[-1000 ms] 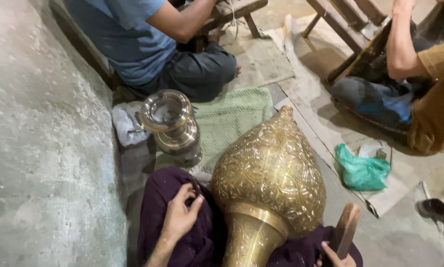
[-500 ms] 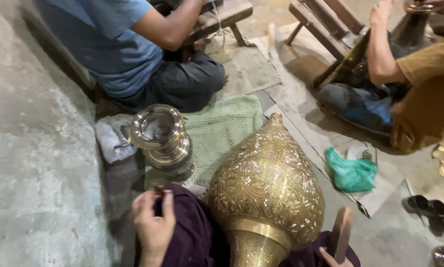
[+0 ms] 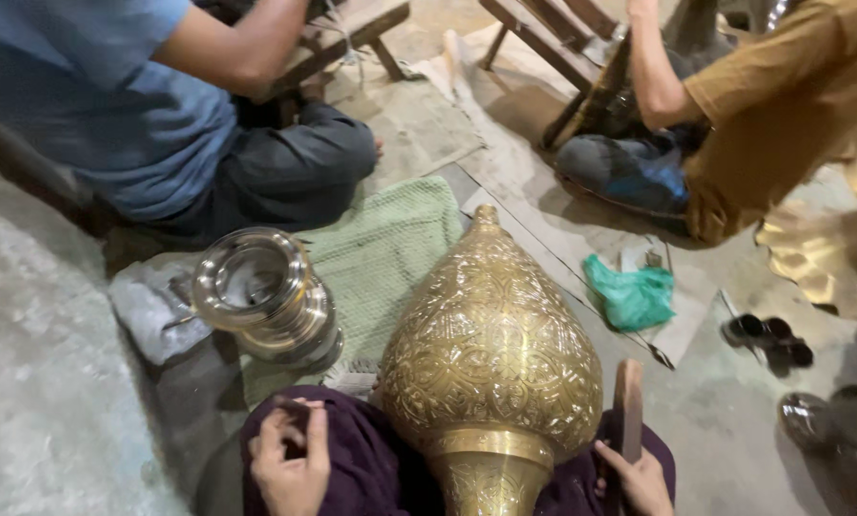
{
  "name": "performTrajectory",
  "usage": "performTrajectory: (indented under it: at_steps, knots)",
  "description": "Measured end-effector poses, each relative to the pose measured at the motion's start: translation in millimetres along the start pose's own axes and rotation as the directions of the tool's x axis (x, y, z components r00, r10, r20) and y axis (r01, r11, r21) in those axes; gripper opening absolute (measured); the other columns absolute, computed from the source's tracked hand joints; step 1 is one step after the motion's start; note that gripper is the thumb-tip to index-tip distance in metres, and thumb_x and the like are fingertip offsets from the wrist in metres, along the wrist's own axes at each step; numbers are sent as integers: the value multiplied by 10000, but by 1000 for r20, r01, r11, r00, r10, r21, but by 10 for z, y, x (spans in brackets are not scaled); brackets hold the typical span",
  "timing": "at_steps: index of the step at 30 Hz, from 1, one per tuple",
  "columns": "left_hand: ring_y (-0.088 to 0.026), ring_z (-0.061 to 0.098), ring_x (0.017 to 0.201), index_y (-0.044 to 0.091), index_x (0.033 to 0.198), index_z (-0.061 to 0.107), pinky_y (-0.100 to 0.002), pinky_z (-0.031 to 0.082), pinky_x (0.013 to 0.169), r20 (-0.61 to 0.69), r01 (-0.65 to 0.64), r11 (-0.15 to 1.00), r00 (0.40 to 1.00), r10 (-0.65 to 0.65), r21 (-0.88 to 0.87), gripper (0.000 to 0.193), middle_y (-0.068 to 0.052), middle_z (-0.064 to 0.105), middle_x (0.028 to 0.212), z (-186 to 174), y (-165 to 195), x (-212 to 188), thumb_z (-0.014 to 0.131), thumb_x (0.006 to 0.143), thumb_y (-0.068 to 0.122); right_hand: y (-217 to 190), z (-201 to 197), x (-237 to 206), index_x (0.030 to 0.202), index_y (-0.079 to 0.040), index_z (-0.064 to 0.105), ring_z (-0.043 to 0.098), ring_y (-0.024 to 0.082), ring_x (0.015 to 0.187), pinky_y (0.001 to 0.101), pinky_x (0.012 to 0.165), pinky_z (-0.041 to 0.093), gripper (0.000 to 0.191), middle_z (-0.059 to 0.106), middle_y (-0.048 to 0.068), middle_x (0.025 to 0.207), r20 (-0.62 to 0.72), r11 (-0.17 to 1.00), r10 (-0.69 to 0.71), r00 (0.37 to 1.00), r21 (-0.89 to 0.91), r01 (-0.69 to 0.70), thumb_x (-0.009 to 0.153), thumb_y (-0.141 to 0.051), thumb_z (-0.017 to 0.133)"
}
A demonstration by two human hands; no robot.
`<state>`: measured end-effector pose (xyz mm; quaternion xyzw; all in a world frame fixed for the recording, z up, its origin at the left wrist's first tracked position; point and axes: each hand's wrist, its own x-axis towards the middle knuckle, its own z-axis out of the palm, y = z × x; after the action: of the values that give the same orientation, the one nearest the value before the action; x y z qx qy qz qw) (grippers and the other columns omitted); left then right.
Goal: The person sits on the floor with a large engraved brass vessel resting on their lap. They hold a chisel against the vessel's neck with one hand and strike it with a wooden mallet in the other hand, working around the metal surface to carve decorative patterns.
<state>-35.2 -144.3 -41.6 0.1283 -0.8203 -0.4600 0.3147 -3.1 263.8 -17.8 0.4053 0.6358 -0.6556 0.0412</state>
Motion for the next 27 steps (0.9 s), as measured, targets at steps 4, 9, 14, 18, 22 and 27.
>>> performTrajectory:
  at_steps: [4, 9, 14, 18, 22, 27]
  knots:
    - [-75, 675, 907, 21, 1174, 611, -203, 530, 804, 310, 187, 820, 951, -12, -541, 253, -48, 746, 1042, 318, 73, 0, 694, 935, 4, -35, 30, 13, 991, 6, 637, 552, 223, 455, 370, 443, 472, 253, 578, 103, 646, -32, 999, 37, 999, -34, -38, 842, -147, 772]
    - [-86, 619, 862, 18, 1158, 638, -208, 499, 750, 454, 279, 766, 891, 19, -579, 216, -54, 696, 1024, 702, 30, 261, 696, 957, -34, -50, 28, 89, 980, 17, 625, 546, 208, 450, 365, 432, 463, 253, 578, 80, 648, -46, 998, 27, 999, -50, -29, 846, -135, 778]
    - [-115, 641, 953, 38, 1230, 577, -242, 513, 861, 484, 431, 520, 874, -39, -737, 282, -60, 697, 1057, 800, -7, 369, 628, 967, -51, -9, 15, 184, 959, 30, 646, 542, 209, 432, 369, 418, 466, 226, 596, 97, 627, 10, 1000, 4, 1000, 4, -4, 847, -132, 758]
    - [-126, 621, 979, 39, 1262, 583, -251, 480, 889, 479, 461, 403, 876, -64, -790, 302, -73, 696, 1074, 787, -24, 343, 636, 978, -52, 21, 15, 219, 966, 48, 639, 564, 204, 451, 365, 431, 490, 239, 609, 99, 650, 16, 1000, -8, 1000, 2, 8, 862, -138, 748]
    - [-125, 633, 1000, 38, 1253, 579, -254, 496, 907, 470, 426, 494, 882, -39, -758, 277, -64, 688, 1083, 715, 34, 287, 649, 994, -27, 42, 18, 189, 978, 37, 645, 559, 182, 469, 352, 436, 486, 238, 620, 70, 702, 31, 999, -31, 999, -6, 31, 868, -149, 746]
    - [-124, 658, 1050, 32, 1234, 571, -270, 530, 966, 456, 323, 652, 889, 40, -686, 240, -45, 685, 1102, 623, 187, 168, 649, 1008, 11, 87, -14, 103, 987, 29, 623, 555, 194, 474, 359, 442, 474, 247, 602, 77, 707, 7, 999, -43, 999, -15, 43, 866, -133, 765]
